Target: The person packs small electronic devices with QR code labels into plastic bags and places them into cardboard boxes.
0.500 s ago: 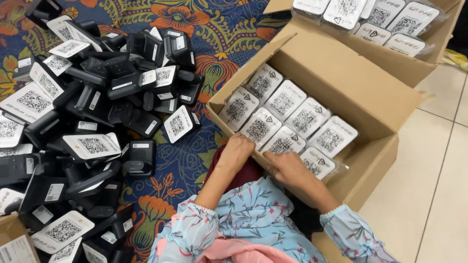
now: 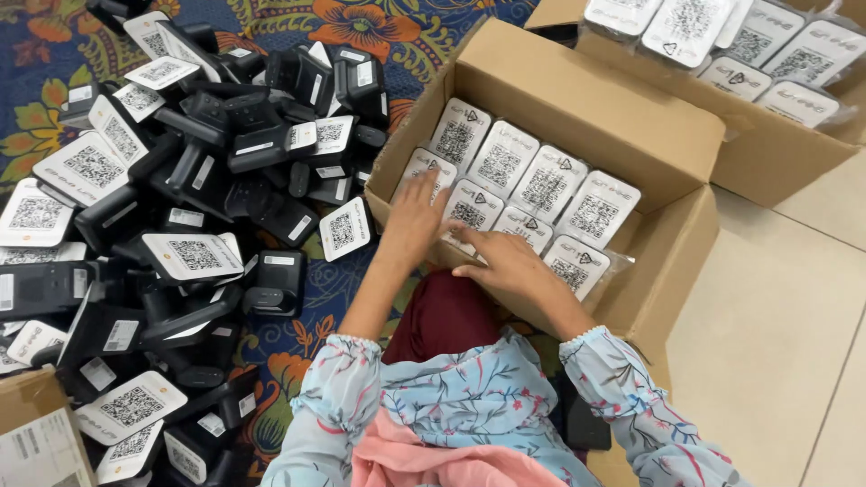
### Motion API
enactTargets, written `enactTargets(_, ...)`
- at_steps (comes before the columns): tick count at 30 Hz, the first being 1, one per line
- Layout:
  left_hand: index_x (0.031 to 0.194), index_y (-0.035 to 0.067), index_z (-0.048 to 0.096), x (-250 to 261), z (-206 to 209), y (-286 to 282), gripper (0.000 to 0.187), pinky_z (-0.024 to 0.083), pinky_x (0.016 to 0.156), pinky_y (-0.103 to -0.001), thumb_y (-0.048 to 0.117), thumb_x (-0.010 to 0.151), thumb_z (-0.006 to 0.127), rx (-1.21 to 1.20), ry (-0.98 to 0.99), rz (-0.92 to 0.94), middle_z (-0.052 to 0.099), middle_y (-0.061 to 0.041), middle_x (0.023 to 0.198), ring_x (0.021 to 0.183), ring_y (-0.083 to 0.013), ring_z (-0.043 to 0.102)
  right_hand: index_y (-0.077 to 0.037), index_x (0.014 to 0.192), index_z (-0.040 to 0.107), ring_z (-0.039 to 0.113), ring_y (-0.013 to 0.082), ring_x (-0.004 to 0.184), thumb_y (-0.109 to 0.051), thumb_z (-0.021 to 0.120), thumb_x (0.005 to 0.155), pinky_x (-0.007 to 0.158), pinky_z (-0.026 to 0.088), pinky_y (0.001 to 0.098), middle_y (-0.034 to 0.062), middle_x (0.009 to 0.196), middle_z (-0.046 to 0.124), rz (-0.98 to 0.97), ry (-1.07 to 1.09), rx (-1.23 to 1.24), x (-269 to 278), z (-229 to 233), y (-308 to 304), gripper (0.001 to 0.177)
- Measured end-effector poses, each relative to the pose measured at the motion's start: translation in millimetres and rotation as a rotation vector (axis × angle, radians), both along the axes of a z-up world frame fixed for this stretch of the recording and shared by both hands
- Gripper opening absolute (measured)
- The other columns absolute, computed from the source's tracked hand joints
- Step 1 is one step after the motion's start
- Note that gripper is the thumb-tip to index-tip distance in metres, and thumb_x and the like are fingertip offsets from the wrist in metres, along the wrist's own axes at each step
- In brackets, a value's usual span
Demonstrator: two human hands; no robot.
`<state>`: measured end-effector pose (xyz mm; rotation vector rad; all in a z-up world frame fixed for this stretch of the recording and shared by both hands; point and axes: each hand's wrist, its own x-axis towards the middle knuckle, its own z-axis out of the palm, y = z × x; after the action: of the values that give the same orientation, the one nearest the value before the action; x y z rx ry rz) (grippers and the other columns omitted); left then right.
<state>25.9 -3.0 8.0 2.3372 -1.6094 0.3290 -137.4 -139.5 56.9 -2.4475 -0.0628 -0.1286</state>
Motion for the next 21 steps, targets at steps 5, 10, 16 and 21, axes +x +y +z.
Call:
enactTargets(5,0.151,0.004,0.043,58,27,-16,0.088,0.026,0.12,-0.055,0.042,0.08,0.077,0.175,-0.035,0.272,0.025,-0.03,0.162,0.153,-0.0438,0.024,-0.001,0.131,0.058,0.067,0.0447,0.095,-0.022,0.078,0.073,0.08,0.053,0.0529,0.0266,0.097,0.07,-0.099,0.053,-0.016,32,-46,27,0.065)
enactTargets(10,0.16,0.003,0.029,92,-22,-27,0.102,0.024,0.114,-0.059,0.028,0.075,0.08,0.358,0.079,0.465,0.023,-0.033,0.16,0.149,-0.0485,0.024,-0.012,0.13,0.064,0.072,0.0389,0.085,-0.011,0.066,0.089,0.079,0.055,0.0477,0.0207,0.088,0.073,-0.218,0.256,0.139,22,-33,36,0.041)
enactTargets(16,0.152,-0.003,0.042,60,-28,-33,0.073,0.036,0.117,-0.049,-0.006,0.082,0.064,0.137,0.052,0.412,0.041,-0.031,0.152,0.138,-0.0458,0.044,-0.011,0.129,0.066,0.069,0.0409,0.08,-0.009,0.066,0.089,0.071,0.054,0.0485,0.0233,0.083,0.07,-0.216,0.203,0.142,-10,-20,24,0.041)
enactTargets(21,0.14,-0.005,0.052,41,-29,-41,0.056,0.05,0.099,-0.044,-0.007,0.085,0.064,0.005,0.251,0.361,0.063,-0.025,0.128,0.111,-0.0397,0.065,-0.013,0.133,0.063,0.07,0.038,0.075,-0.011,0.066,0.086,0.069,0.056,0.0471,0.0187,0.083,0.072,-0.202,0.28,0.066,-37,-19,11,0.047)
